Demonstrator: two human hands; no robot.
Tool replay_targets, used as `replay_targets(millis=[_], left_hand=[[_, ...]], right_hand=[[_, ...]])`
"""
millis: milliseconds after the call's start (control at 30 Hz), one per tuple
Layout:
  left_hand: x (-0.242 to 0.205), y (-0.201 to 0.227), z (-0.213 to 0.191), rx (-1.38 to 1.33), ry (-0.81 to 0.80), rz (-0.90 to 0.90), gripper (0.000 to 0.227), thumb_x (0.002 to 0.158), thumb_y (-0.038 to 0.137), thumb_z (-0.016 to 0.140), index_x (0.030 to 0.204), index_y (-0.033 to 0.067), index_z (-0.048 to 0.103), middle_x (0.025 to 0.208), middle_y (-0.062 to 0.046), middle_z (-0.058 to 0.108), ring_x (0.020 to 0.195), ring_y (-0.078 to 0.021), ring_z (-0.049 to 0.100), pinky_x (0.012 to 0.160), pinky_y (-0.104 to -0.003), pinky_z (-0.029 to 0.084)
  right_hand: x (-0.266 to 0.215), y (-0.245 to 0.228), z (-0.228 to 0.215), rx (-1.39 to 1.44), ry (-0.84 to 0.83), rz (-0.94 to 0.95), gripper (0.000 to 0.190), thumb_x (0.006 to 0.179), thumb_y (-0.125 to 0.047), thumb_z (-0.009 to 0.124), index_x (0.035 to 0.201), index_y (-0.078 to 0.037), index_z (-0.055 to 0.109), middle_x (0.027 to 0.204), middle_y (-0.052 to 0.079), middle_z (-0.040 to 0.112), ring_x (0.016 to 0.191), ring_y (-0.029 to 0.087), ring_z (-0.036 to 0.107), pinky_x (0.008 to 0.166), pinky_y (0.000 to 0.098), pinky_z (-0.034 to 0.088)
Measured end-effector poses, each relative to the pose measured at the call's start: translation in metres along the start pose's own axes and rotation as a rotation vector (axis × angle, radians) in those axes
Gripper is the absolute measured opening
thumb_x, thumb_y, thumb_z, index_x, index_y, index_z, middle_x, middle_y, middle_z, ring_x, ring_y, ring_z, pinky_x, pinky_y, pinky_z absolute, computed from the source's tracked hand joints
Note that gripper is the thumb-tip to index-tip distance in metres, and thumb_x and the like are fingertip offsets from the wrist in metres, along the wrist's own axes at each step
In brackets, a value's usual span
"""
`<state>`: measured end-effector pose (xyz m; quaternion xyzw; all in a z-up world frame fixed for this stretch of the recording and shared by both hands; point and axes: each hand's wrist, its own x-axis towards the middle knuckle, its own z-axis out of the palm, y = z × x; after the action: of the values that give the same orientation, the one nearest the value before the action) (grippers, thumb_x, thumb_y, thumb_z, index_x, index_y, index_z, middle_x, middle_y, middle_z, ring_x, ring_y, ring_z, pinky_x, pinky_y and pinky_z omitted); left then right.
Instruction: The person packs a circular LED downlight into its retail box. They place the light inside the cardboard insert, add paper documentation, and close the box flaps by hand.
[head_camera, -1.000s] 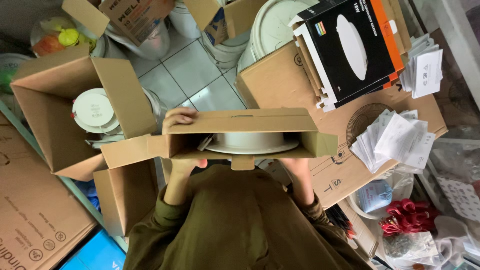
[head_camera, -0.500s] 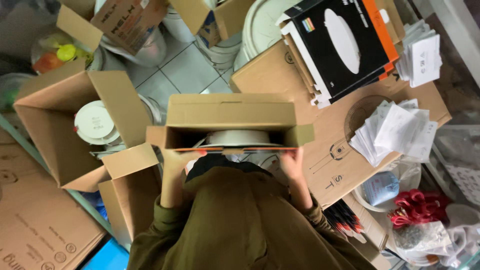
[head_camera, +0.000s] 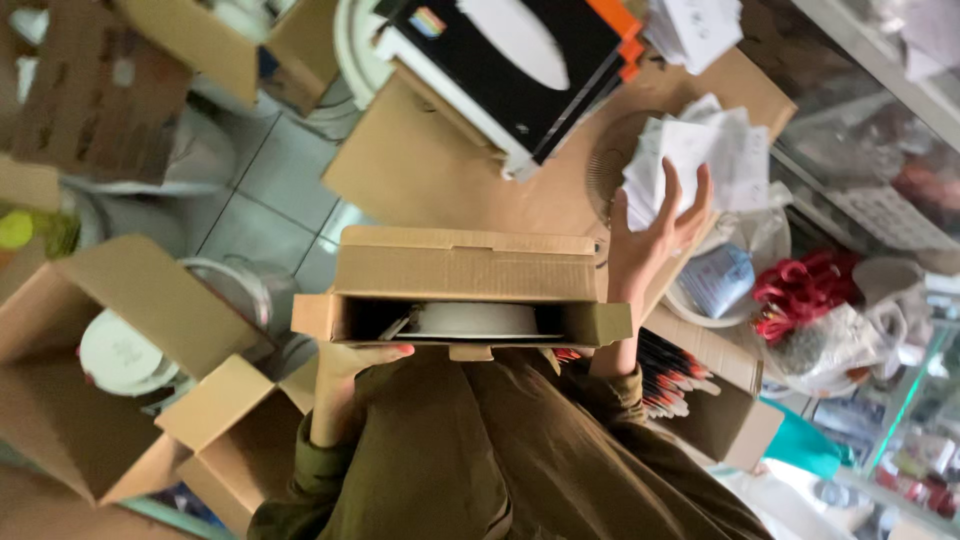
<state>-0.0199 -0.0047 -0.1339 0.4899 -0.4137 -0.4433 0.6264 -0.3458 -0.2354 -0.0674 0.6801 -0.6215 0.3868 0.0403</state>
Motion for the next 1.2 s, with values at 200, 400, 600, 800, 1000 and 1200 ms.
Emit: replay_targets(millis=[200,400,600,800,1000,1200], left_hand=[[0.016,-0.027,0.002,-0.191,-0.005,-0.395,0.073,0.057,-0.002,0.094,0.12,-0.0045,0.057,0.105,-0.011,0.07,0.086,-0.0231,0.073,0.075,-0.04,0.067],[0.033,-0.021,0.011,-0.005,-0.104,0.016,0.066,0.063,-0.012,0.091,0.122,-0.0062,0.061,0.109,-0.008,0.066,0.096,-0.0167,0.064,0.08,-0.035,0.061],[0.027,-0.021,0.008,-0.203,-0.023,-0.177,0.063,0.064,-0.009,0.089,0.119,-0.007,0.059,0.109,-0.008,0.067,0.092,-0.0179,0.069,0.076,-0.037,0.065],[0.034,-0.029,0.01,-0.126,0.104,-0.266,0.057,0.065,-0.011,0.088,0.114,-0.0102,0.059,0.098,-0.014,0.071,0.081,-0.0259,0.075,0.077,-0.043,0.063],[0.061,-0.005,0.035,0.121,0.086,0.109,0.07,0.064,-0.004,0.093,0.124,-0.007,0.057,0.113,-0.01,0.066,0.1,-0.0172,0.064,0.088,-0.034,0.059],[0.068,-0.001,0.035,-0.045,0.107,-0.048,0.066,0.066,-0.003,0.092,0.122,-0.0062,0.059,0.112,-0.012,0.069,0.099,-0.019,0.069,0.085,-0.037,0.063]], right_hand=[[0.003,0.067,0.036,0.012,-0.33,0.161,0.075,0.1,-0.026,0.073,0.16,-0.005,0.034,0.163,0.021,0.039,0.153,0.038,0.031,0.122,0.0597,0.024],[-0.004,0.068,0.034,0.083,-0.262,0.144,0.039,0.103,-0.017,0.067,0.141,-0.009,0.065,0.152,0.016,0.059,0.144,0.034,0.05,0.12,0.0487,0.034],[0.037,0.04,0.017,0.026,-0.21,0.073,0.037,0.09,-0.021,0.081,0.125,-0.009,0.072,0.131,0.013,0.068,0.116,0.034,0.065,0.101,0.0511,0.045],[0.137,0.065,0.077,-0.13,-0.216,-0.154,0.073,0.088,-0.021,0.082,0.153,-0.011,0.049,0.154,0.017,0.047,0.132,0.038,0.055,0.108,0.0493,0.049],[0.173,0.091,0.153,-0.352,-0.224,-0.226,0.089,0.077,-0.018,0.08,0.157,-0.01,0.041,0.157,0.014,0.042,0.137,0.039,0.045,0.107,0.0529,0.046],[0.153,0.106,0.151,-0.099,-0.127,-0.167,0.049,0.092,-0.005,0.07,0.139,-0.019,0.068,0.123,0.011,0.073,0.089,0.026,0.074,0.074,0.038,0.06]])
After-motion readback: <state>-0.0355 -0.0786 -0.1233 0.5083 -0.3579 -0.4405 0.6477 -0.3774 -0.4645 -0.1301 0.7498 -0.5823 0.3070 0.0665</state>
